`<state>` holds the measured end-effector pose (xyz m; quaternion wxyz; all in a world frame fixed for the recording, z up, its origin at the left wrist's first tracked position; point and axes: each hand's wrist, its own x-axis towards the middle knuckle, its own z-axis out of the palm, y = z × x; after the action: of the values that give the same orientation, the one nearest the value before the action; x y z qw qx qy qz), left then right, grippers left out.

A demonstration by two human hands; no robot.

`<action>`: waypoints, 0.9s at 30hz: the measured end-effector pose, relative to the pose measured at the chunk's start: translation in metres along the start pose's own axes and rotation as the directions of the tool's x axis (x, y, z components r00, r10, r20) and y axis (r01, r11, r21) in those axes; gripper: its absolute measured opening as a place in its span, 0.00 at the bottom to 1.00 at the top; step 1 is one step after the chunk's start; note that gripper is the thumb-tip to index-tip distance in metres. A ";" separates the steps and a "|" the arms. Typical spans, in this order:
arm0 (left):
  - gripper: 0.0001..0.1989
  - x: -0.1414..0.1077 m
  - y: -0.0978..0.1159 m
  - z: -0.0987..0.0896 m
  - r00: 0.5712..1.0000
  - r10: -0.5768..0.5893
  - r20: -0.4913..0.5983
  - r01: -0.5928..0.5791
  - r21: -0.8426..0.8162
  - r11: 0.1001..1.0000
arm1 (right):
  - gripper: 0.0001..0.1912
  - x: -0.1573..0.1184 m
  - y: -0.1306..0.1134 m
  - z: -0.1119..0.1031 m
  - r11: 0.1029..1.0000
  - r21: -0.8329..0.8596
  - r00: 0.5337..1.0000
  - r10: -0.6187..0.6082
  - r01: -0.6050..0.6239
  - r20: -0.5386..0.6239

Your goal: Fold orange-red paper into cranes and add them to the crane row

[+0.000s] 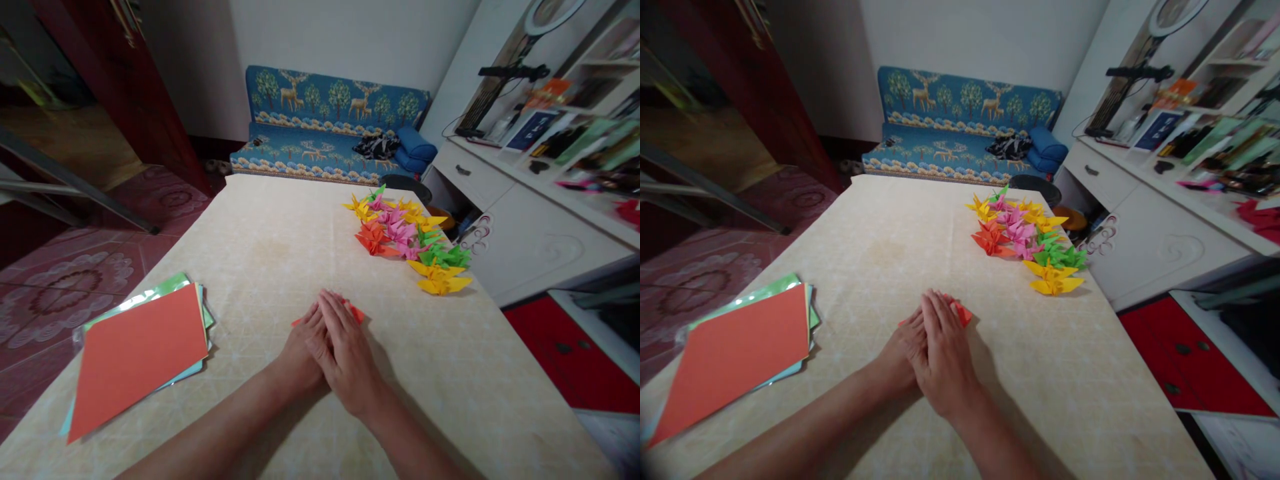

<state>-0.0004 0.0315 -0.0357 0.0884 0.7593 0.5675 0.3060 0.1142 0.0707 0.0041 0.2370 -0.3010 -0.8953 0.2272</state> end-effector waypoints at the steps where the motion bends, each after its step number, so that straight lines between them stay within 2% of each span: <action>1: 0.29 -0.002 -0.002 0.003 1.000 -0.006 0.001 0.006 0.010 1.000 | 0.33 -0.001 0.000 0.006 0.999 -0.033 1.000 0.000 0.001 0.023; 4: 0.32 -0.004 -0.007 0.003 0.998 0.012 0.058 -0.016 0.064 0.998 | 0.39 -0.005 0.007 0.016 0.992 -0.122 0.997 0.005 0.005 0.076; 8: 0.38 -0.005 -0.007 -0.005 0.989 0.024 0.145 -0.046 0.149 0.988 | 0.45 -0.012 0.022 0.013 0.977 -0.213 0.993 0.004 0.022 0.121; 16: 0.39 -0.022 -0.008 -0.029 0.985 -0.038 0.169 -0.006 0.251 0.968 | 0.40 -0.024 0.054 -0.014 0.941 -0.331 0.976 0.007 0.068 0.219; 23: 0.42 -0.044 -0.012 -0.036 0.987 -0.096 0.128 0.053 0.306 0.951 | 0.42 -0.042 0.085 -0.032 0.909 -0.416 0.985 0.087 -0.017 0.149; 27: 0.42 -0.048 -0.012 -0.038 0.986 -0.120 0.112 0.087 0.262 0.961 | 0.43 -0.048 0.093 -0.036 0.926 -0.369 0.991 0.111 -0.077 0.070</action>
<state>-0.0396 -0.0162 -0.0280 0.0415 0.7514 0.6345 0.1764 0.2083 0.1159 -0.0321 0.1254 -0.3719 -0.9162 0.0808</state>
